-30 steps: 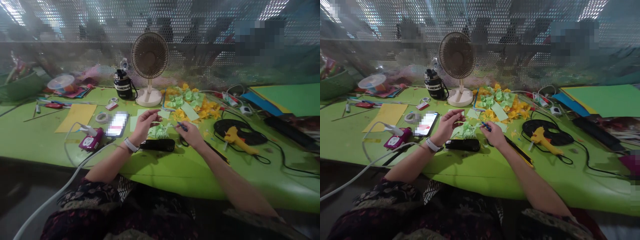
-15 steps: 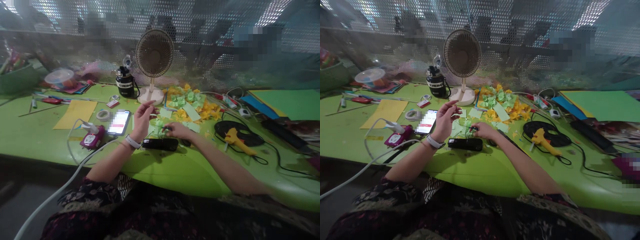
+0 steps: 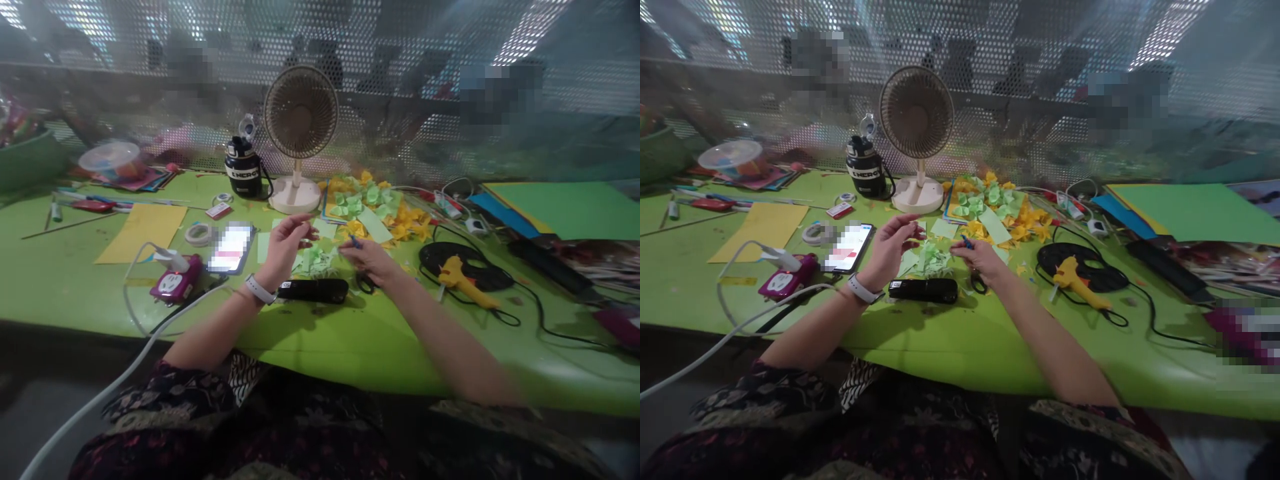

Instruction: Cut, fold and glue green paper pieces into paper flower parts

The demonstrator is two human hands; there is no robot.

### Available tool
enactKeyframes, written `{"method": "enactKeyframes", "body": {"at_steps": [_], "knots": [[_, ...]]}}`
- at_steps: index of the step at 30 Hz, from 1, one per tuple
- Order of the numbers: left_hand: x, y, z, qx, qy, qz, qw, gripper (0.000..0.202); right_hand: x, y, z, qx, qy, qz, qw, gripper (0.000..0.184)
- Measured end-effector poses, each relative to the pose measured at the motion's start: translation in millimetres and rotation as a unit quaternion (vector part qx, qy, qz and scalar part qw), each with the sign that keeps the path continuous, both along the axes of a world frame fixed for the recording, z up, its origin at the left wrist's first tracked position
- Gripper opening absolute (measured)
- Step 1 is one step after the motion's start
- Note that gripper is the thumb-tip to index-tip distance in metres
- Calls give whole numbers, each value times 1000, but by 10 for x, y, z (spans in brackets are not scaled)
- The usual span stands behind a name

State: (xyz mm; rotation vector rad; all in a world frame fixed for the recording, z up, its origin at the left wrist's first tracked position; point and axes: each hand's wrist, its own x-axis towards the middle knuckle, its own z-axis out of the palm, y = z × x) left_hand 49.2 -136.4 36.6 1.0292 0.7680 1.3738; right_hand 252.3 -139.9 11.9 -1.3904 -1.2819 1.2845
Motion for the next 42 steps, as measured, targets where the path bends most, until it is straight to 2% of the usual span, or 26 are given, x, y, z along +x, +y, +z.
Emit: {"method": "enactKeyframes", "body": {"at_steps": [3, 6, 9, 12, 19, 24, 29, 35, 42], "knots": [[42, -22, -77, -15, 64, -66, 996, 20, -75, -70, 58, -37, 166, -54, 984, 37], [81, -46, -172, 4, 138, -122, 983, 29, -196, -161, 129, -45, 260, -83, 961, 35], [102, -75, -232, 63, 212, -138, 966, 36, -315, -264, 171, -44, 321, -91, 942, 35], [117, -100, -243, 92, 232, -138, 958, 34, -399, -337, 180, -48, 357, -93, 928, 36], [132, -108, -233, 90, 203, -137, 965, 24, -418, -359, 148, -35, 351, -107, 930, 31], [108, -101, -238, 79, 184, -157, 967, 23, -387, -416, 143, -33, 312, -76, 946, 31], [89, -112, -218, 67, 179, -172, 967, 23, -407, -455, 170, -18, 257, -82, 963, 32], [77, -122, -192, 56, 175, -185, 965, 21, -412, -451, 150, 8, 252, -103, 962, 31], [100, -121, -205, 25, 128, -164, 978, 28, -386, -463, 106, 36, 255, -102, 961, 36]]}}
